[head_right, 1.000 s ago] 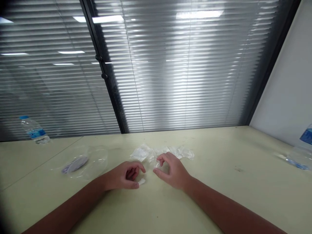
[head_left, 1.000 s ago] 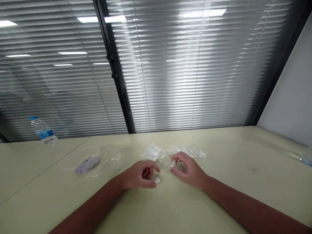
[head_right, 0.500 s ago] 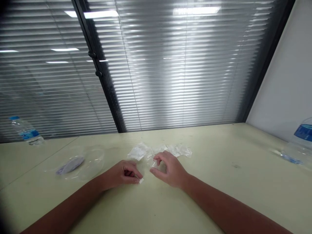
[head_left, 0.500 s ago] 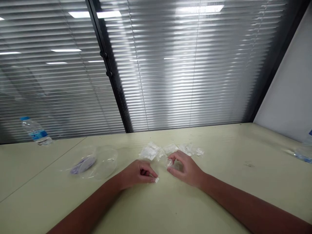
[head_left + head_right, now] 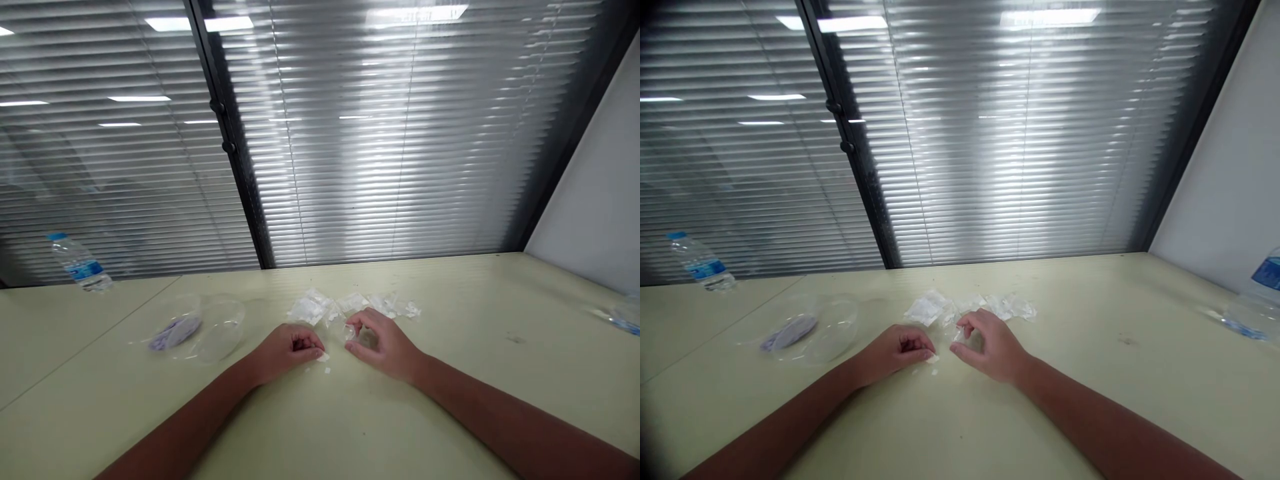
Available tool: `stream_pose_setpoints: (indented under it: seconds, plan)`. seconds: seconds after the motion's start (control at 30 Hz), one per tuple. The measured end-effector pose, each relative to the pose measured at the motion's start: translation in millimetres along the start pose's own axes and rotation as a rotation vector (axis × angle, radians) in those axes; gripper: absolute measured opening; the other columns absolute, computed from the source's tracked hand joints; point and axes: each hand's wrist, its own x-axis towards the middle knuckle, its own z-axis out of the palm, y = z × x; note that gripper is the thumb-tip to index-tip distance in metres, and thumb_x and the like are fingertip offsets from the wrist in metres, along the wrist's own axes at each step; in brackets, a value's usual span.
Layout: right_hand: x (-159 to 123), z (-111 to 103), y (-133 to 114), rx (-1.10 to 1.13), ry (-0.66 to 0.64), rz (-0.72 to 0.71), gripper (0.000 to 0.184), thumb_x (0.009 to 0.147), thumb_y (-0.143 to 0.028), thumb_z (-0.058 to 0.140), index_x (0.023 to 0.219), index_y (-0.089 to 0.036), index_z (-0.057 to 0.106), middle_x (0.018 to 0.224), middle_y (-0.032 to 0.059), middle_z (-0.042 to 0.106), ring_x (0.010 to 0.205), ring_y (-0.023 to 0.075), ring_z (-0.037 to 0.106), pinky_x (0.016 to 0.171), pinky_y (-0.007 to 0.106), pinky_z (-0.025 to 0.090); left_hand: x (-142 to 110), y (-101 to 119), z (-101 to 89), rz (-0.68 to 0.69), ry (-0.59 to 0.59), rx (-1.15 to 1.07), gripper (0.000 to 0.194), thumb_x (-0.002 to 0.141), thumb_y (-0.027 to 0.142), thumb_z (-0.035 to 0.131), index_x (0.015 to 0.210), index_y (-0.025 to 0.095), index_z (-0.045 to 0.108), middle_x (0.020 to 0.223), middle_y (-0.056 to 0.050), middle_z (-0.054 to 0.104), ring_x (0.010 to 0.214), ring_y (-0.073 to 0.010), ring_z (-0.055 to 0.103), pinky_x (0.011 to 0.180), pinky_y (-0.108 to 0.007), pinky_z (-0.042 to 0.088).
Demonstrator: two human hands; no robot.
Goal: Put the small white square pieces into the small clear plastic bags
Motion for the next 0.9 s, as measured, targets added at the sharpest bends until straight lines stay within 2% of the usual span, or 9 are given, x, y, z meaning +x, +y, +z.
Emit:
stream_pose_setpoints:
  seconds: [0.3,0.53,0.67,0.77,0.9]
  plan:
    - [1,3,0,-0.074,-0.074,-0.001,0.029,0.089,-0.042,0.077,0.109,-0.024,0.067,0.093,0.0029,0.071,0.090,0.0219,0.065,0.086,0.039,0.049,1,2,10.0,-0.023,0.115,-0.121,0.041,0.091,0.057,0.067,0.089,0.015,0.070,0.071,0.004,0.048,0.067,-0.0116,0.040,0.060,-0.023,0.030]
    - [2,3,-1,-0.084,-0.085,-0.029,0.030,0.088,-0.042,0.078,0.109,-0.024,0.067,0.092,0.0019,0.071,0.087,0.0210,0.064,0.083,0.038,0.048,-5,20,32.5,-0.024,0.095,-0.287,0.038,0.091,0.053,0.070,0.087,0.016,0.069,0.067,0.005,0.044,0.063,-0.0103,0.037,0.057,-0.023,0.028]
    - [3,0,-5,-0.071,-0.097,-0.059,0.023,0.089,-0.039,0.075,0.104,-0.024,0.066,0.087,0.0010,0.069,0.083,0.0195,0.062,0.081,0.036,0.047,-7,24,43.7,-0.019,0.072,-0.403,0.035,0.093,0.052,0.069,0.090,0.017,0.066,0.065,0.006,0.043,0.058,-0.0088,0.034,0.054,-0.022,0.025]
    - [2,-2,-8,-0.059,-0.098,-0.063,0.020,0.089,-0.036,0.075,0.103,-0.024,0.067,0.087,0.0010,0.069,0.083,0.0192,0.062,0.079,0.034,0.047,-5,24,44.5,-0.018,0.099,-0.428,0.035,0.092,0.051,0.070,0.089,0.016,0.066,0.065,0.006,0.043,0.058,-0.0087,0.035,0.055,-0.022,0.027]
    - [2,-2,-9,-0.051,-0.103,-0.065,0.020,0.087,-0.035,0.076,0.102,-0.025,0.067,0.088,0.0013,0.069,0.085,0.0198,0.063,0.079,0.034,0.048,-3,23,40.6,-0.024,0.197,-0.457,0.036,0.090,0.051,0.071,0.087,0.016,0.066,0.066,0.006,0.045,0.060,-0.0093,0.039,0.058,-0.023,0.030]
